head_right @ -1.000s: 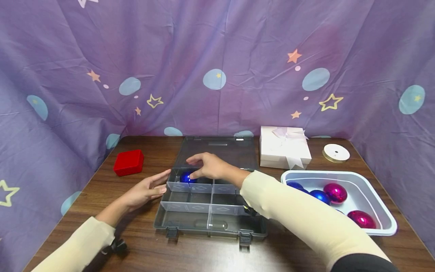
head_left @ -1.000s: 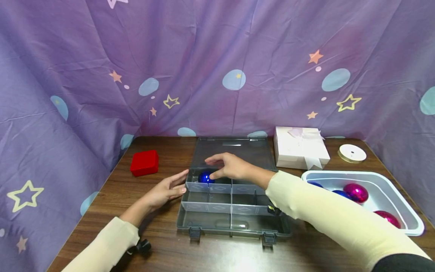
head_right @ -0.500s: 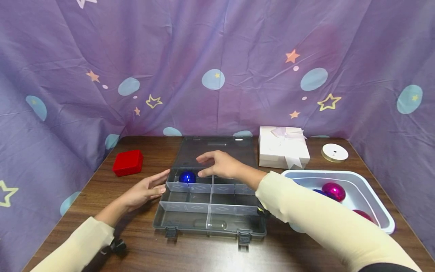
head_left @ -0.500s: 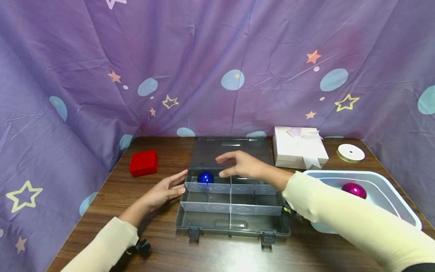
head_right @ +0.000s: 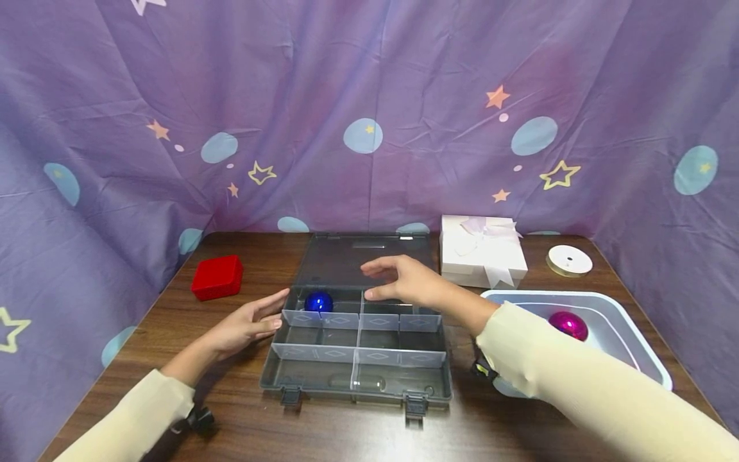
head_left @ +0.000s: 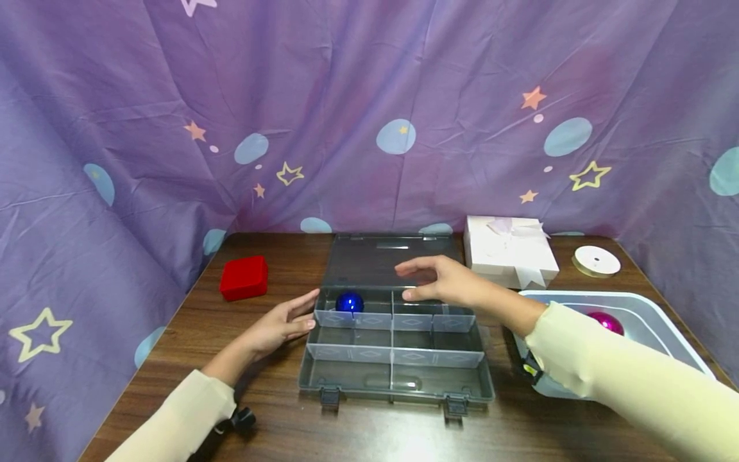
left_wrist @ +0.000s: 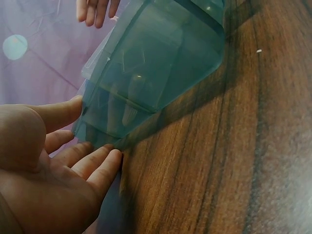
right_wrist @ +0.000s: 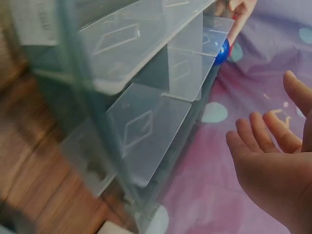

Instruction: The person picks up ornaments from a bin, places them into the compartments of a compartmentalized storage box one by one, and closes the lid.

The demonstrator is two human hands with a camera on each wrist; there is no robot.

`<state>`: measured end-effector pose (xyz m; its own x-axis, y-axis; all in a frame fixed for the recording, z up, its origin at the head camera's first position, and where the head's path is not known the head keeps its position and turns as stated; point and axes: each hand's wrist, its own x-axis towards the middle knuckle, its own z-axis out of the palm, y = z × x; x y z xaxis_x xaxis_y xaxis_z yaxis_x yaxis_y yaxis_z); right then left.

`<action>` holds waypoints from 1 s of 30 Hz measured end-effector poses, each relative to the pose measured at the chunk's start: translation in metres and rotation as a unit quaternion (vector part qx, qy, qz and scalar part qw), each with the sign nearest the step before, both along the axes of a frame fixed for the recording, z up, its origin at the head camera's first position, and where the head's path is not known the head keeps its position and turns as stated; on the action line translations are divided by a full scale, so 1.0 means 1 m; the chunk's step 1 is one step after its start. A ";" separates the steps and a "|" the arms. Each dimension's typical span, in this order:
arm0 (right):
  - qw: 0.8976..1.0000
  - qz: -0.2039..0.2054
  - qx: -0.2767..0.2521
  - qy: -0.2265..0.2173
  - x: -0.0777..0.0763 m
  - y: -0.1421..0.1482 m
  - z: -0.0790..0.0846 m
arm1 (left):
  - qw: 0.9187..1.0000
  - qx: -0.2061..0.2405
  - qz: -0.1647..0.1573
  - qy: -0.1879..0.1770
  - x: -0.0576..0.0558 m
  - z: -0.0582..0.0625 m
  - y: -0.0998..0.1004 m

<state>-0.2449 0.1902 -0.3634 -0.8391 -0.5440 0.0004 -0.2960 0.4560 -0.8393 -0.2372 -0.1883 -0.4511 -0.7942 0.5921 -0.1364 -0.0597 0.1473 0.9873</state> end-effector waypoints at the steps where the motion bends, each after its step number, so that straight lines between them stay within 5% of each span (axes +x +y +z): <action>1: 1.000 -0.002 -0.002 0.003 0.001 0.004 0.000 | 1.000 0.000 0.000 -0.001 0.000 0.000 0.000; 30: 0.995 -0.084 0.026 0.053 0.067 0.105 0.011 | 1.000 -0.003 0.003 -0.001 0.001 0.001 0.000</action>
